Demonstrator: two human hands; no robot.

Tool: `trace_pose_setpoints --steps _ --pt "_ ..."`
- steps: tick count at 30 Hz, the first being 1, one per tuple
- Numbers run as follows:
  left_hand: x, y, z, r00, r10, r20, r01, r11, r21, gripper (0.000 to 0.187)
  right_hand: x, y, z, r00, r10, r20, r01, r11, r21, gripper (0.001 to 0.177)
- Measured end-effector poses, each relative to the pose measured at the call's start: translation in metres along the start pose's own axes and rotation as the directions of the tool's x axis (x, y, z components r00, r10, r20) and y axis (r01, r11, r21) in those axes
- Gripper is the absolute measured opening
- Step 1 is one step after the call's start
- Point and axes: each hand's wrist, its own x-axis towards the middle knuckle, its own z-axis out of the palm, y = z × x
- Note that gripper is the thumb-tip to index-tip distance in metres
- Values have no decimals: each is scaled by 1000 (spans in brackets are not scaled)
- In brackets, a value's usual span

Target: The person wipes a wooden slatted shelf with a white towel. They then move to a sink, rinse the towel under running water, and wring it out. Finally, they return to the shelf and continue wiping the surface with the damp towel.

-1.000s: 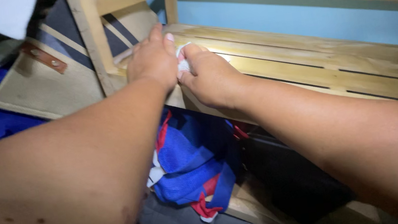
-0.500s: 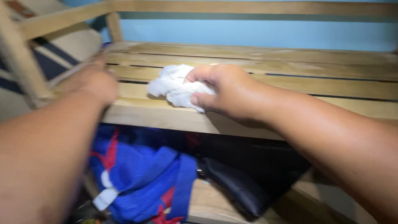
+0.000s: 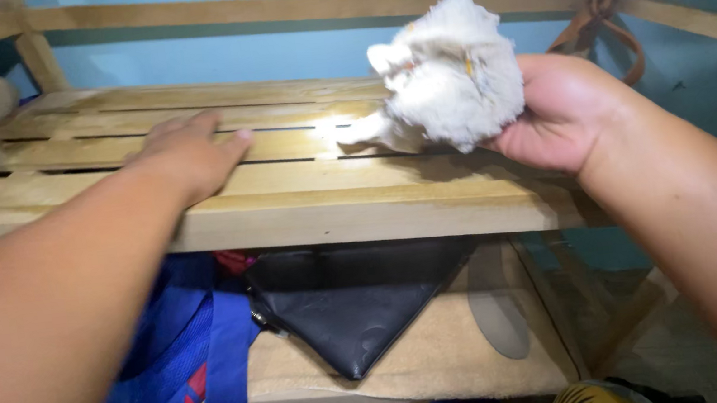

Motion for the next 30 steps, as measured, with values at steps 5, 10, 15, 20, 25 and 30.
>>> trace_pose_setpoints --steps 5,10,15,20,25,30 --pt "-15 17 -8 981 -173 90 168 984 66 73 11 -5 -41 870 -309 -385 -58 710 -702 42" --pt "-19 20 -11 978 -186 98 178 981 80 70 -8 -10 -29 803 -539 -254 -81 323 -943 54" --pt "-17 20 -9 975 -189 118 179 979 93 69 21 46 29 972 -36 233 200 -398 -895 64" --pt "-23 21 -15 969 -209 134 198 976 95 67 52 65 92 981 -172 -84 -109 -141 -984 36" --pt "-25 19 -18 962 -213 170 197 974 109 64 77 108 112 804 -215 554 582 93 -808 38" --pt "-22 20 -14 964 -209 163 194 976 104 64 43 56 -1 995 -78 -58 -37 250 -967 41"
